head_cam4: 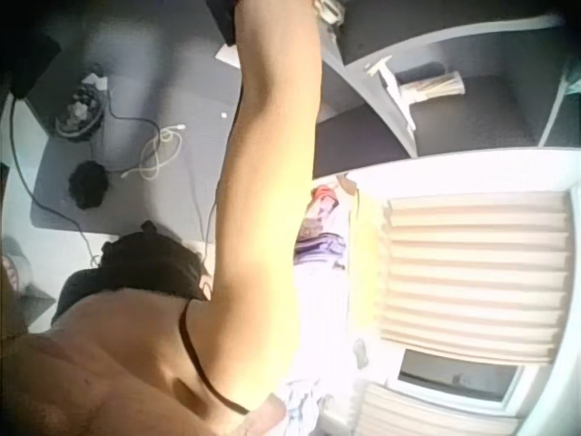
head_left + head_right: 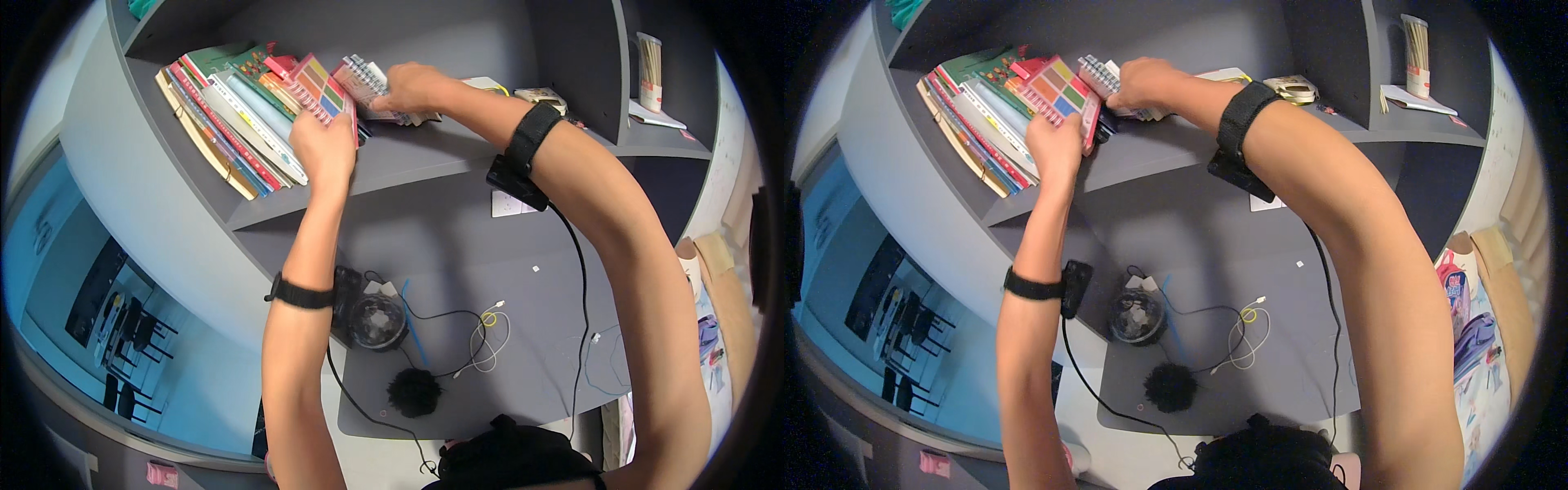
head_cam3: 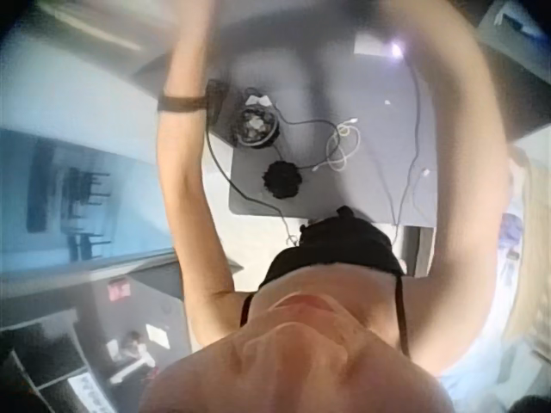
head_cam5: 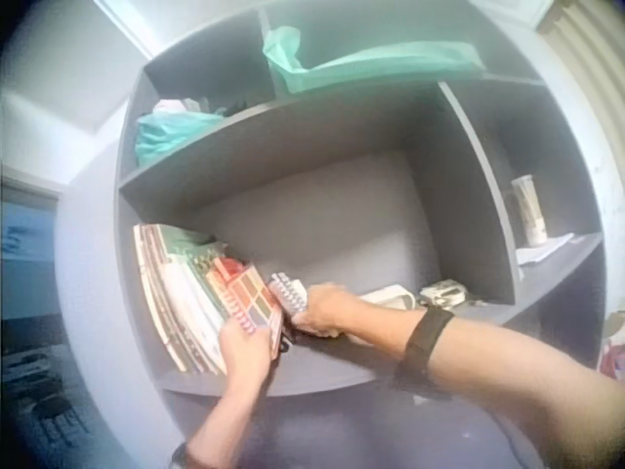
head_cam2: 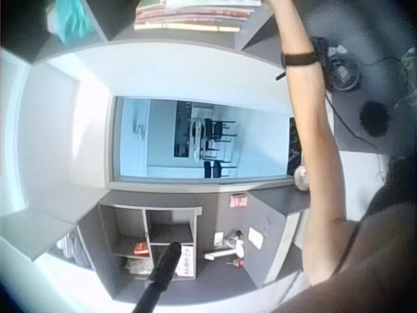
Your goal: The person organizes various items on a desk, connects a disco light to a power adapter, and puts a book and a pencil container into a backpack on a bed.
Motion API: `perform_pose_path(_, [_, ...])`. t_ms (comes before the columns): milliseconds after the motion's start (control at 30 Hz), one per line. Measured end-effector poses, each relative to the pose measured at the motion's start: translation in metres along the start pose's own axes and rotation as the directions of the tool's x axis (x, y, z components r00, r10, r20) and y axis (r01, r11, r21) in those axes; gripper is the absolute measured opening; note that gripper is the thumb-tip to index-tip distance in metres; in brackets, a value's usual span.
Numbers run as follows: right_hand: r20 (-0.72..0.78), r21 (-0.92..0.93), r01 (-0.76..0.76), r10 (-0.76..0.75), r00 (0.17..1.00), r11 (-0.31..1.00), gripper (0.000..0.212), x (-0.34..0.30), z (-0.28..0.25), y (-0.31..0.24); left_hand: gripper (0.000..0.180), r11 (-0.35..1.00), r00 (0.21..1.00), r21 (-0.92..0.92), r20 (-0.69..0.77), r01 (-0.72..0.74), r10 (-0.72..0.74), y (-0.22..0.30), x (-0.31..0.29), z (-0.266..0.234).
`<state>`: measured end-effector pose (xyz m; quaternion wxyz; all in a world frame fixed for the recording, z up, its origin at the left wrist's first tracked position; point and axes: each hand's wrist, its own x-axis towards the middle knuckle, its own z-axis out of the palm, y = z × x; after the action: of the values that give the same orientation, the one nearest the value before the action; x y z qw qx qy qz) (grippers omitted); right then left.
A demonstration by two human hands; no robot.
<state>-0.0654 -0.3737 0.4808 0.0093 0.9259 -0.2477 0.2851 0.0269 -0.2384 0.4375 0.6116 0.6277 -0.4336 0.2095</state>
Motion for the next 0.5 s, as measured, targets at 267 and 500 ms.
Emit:
perform_pose_path(267, [0.147, -0.061, 0.18, -0.17, 0.974, 0.982, 0.065, 0.001, 0.005, 0.002, 0.022, 0.991, 0.894, 0.07, 0.428, 0.117, -0.136, -0.021, 0.024, -0.008])
perform_pose_path(500, [0.056, -0.213, 0.238, -0.231, 0.971, 0.948, 0.07, 0.008, 0.016, -0.031, 0.022, 0.759, 0.962, 0.592, 0.197, -0.271, 0.19, -0.028, 0.023, -0.01])
